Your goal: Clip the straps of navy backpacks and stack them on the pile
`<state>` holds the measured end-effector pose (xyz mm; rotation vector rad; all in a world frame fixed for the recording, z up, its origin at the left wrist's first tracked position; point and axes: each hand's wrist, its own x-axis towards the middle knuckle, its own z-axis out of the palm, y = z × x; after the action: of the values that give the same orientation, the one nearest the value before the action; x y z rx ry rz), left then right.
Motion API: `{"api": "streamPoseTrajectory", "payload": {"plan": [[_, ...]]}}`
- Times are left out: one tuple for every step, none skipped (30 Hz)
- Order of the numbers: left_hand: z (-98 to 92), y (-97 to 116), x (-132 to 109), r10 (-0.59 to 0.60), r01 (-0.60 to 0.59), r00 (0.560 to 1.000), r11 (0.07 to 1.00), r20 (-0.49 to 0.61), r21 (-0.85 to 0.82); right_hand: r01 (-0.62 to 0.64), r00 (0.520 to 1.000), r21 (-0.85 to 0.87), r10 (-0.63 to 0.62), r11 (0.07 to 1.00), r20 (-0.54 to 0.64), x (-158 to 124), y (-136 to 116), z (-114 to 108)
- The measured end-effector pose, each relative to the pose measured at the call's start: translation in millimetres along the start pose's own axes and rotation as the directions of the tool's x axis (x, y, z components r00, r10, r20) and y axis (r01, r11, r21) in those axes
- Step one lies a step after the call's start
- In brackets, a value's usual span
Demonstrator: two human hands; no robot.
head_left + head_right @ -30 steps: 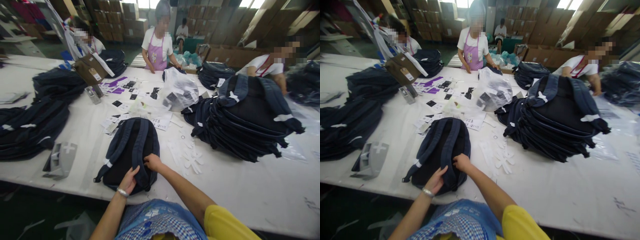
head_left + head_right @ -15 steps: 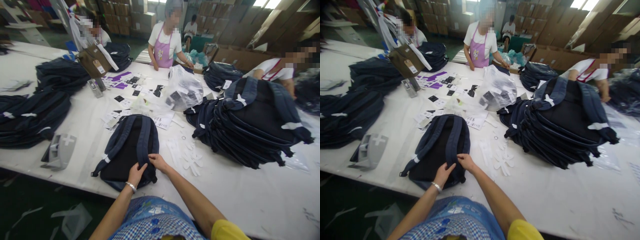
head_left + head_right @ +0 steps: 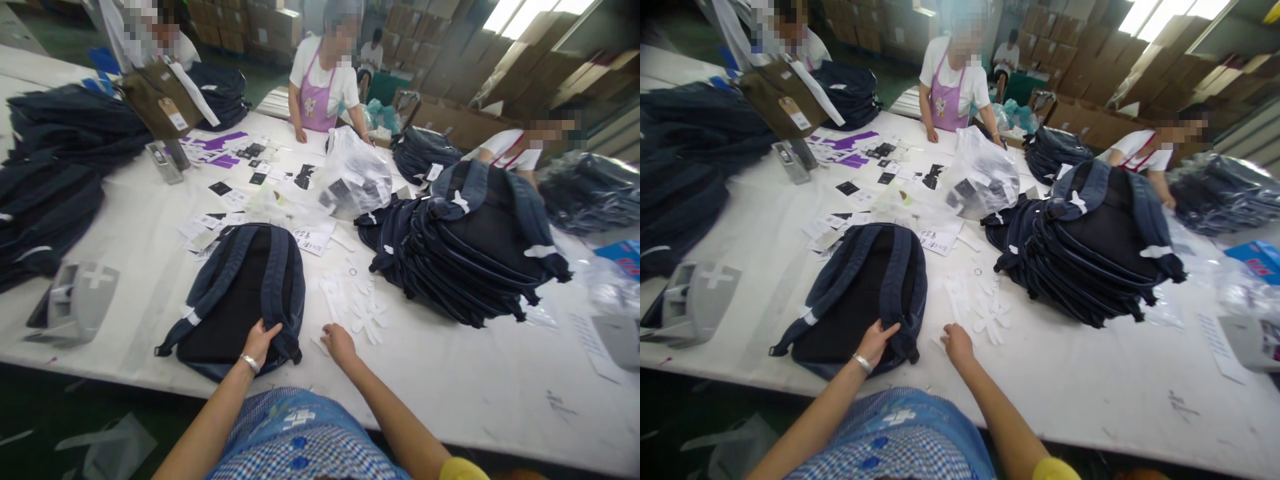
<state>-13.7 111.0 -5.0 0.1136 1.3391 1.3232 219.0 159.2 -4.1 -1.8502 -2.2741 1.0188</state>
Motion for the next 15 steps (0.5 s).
{"api": "streamPoseTrajectory", "payload": {"plan": [[-0.5, -1, 1, -0.027, 0.026, 1.000, 0.999, -0.007, -0.032, 0.011, 1.000, -0.037, -0.012, 0.999, -0.010, -8, 6, 4], [-0.5, -1, 1, -0.056, 0.055, 0.998, 0.997, -0.010, -0.059, 0.045, 0.999, -0.074, -0.046, 0.996, -0.020, -14, 12, 7], [-0.2, 0, 2, -0.083, 0.082, 0.996, 0.994, -0.012, -0.078, 0.091, 0.995, -0.109, -0.095, 0.990, -0.027, -18, 16, 10], [0.3, 1, 2, -0.106, 0.105, 0.994, 0.990, -0.010, -0.090, 0.142, 0.988, -0.139, -0.148, 0.980, -0.031, -20, 20, 13], [0.8, 3, 1, -0.120, 0.118, 0.993, 0.989, -0.008, -0.094, 0.189, 0.980, -0.157, -0.196, 0.969, -0.031, -22, 24, 15], [0.9, 6, 1, -0.121, 0.120, 0.993, 0.989, -0.009, -0.090, 0.227, 0.972, -0.158, -0.234, 0.961, -0.027, -23, 27, 17], [0.4, 8, 0, -0.114, 0.113, 0.993, 0.990, -0.012, -0.080, 0.256, 0.965, -0.143, -0.262, 0.956, -0.024, -24, 30, 18], [-1.0, 12, -1, -0.098, 0.097, 0.995, 0.993, -0.012, -0.068, 0.279, 0.959, -0.113, -0.283, 0.954, -0.024, -26, 33, 20], [-3.6, 15, -2, -0.076, 0.076, 0.997, 0.996, -0.009, -0.055, 0.300, 0.953, -0.072, -0.303, 0.951, -0.025, -29, 37, 21], [-7.3, 19, -4, -0.053, 0.053, 0.999, 0.998, -0.002, -0.044, 0.323, 0.946, -0.030, -0.324, 0.946, -0.024, -34, 41, 22], [-12.1, 22, -5, -0.030, 0.030, 1.000, 0.999, 0.005, -0.034, 0.350, 0.937, 0.003, -0.350, 0.937, -0.020, -39, 46, 23], [-17.7, 25, -6, -0.014, 0.014, 1.000, 1.000, 0.009, -0.025, 0.380, 0.925, 0.020, -0.380, 0.925, -0.011, -44, 50, 24], [-23.6, 26, -6, -0.004, 0.004, 1.000, 1.000, 0.006, -0.016, 0.408, 0.913, 0.024, -0.408, 0.913, -0.001, -49, 55, 25], [-29.4, 27, -7, -0.002, 0.002, 1.000, 1.000, -0.003, -0.009, 0.428, 0.904, 0.025, -0.428, 0.904, 0.011, -54, 60, 26], [-34.7, 27, -7, -0.004, 0.004, 1.000, 1.000, -0.013, -0.002, 0.425, 0.905, 0.042, -0.426, 0.904, 0.012, -58, 63, 27]]}}
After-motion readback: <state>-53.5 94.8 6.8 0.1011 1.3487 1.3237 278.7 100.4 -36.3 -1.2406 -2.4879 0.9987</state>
